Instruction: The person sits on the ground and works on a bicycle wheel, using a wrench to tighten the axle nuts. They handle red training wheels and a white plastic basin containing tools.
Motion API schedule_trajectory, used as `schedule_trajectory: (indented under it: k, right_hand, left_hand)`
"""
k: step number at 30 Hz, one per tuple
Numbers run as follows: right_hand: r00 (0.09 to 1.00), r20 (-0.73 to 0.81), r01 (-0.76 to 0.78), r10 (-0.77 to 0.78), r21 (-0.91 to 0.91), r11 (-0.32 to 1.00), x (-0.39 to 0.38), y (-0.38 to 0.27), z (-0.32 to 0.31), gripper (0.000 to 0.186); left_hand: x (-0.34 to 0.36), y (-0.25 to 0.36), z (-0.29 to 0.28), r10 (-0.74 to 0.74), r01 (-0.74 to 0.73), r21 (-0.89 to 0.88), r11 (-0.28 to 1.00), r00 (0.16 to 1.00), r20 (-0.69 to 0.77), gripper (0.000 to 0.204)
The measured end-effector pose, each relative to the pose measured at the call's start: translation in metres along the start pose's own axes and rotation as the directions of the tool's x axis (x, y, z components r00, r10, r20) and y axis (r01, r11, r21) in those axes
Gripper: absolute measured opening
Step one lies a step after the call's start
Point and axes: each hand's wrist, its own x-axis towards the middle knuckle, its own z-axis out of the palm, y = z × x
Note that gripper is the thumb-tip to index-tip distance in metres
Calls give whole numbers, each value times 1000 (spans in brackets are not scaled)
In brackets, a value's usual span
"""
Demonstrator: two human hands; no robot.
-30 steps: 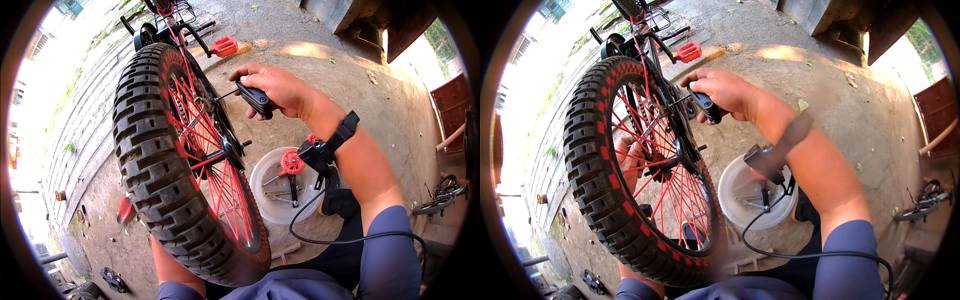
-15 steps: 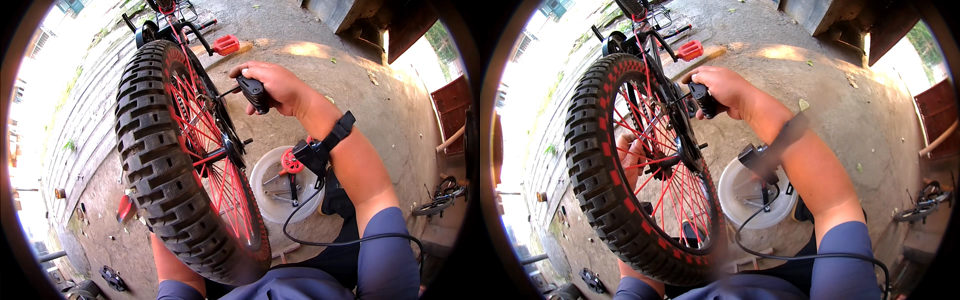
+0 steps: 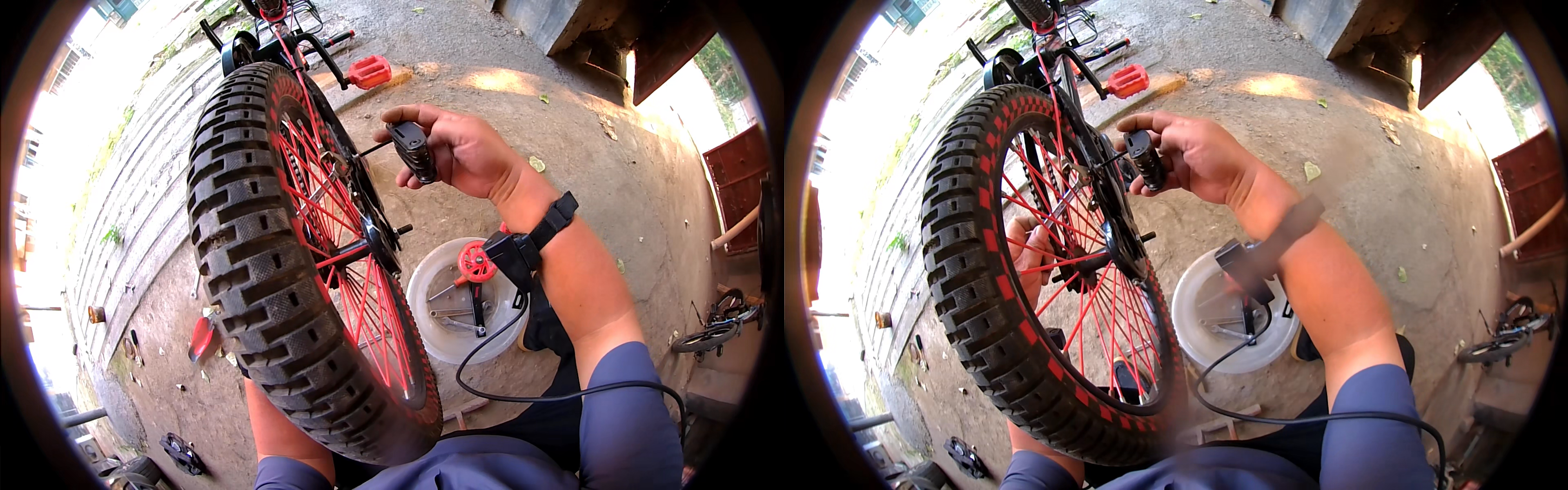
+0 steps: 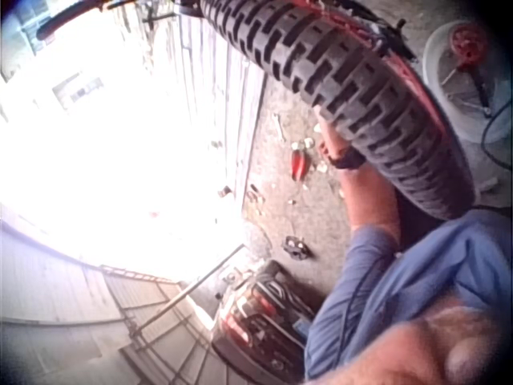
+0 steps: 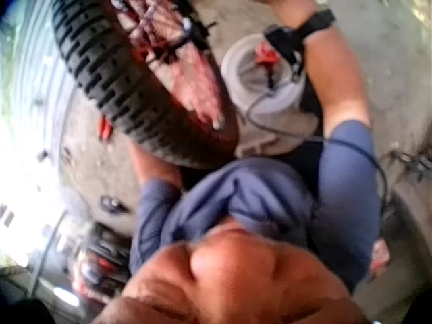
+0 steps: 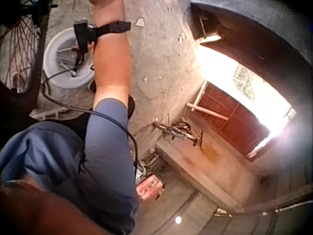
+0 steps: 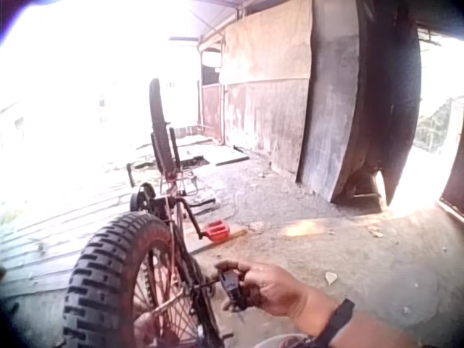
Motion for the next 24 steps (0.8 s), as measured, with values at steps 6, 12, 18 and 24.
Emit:
schedule_trajectory:
  k: [6, 12, 18, 24]
  right_hand:
    - [996, 82, 23, -18, -63, 998, -9, -2, -3, 63]
    - [989, 142, 25, -29, 31, 999, -7, 5, -12, 66]
    - [991, 107, 90, -85, -45, 995, -10, 13, -8, 71]
    - [977, 157, 175, -141, -228, 958, -5, 14, -15, 75]
  left_hand:
    - [0, 0, 1, -7, 7, -1, 1000, 1000, 0, 19]
    - [0, 1, 2, -21, 21, 5, 1000, 1000, -3, 20]
    - [1, 3, 4, -43, 43, 5, 999, 999, -11, 20]
    - [0, 4, 3, 21, -20, -49, 999, 1000, 21, 18]
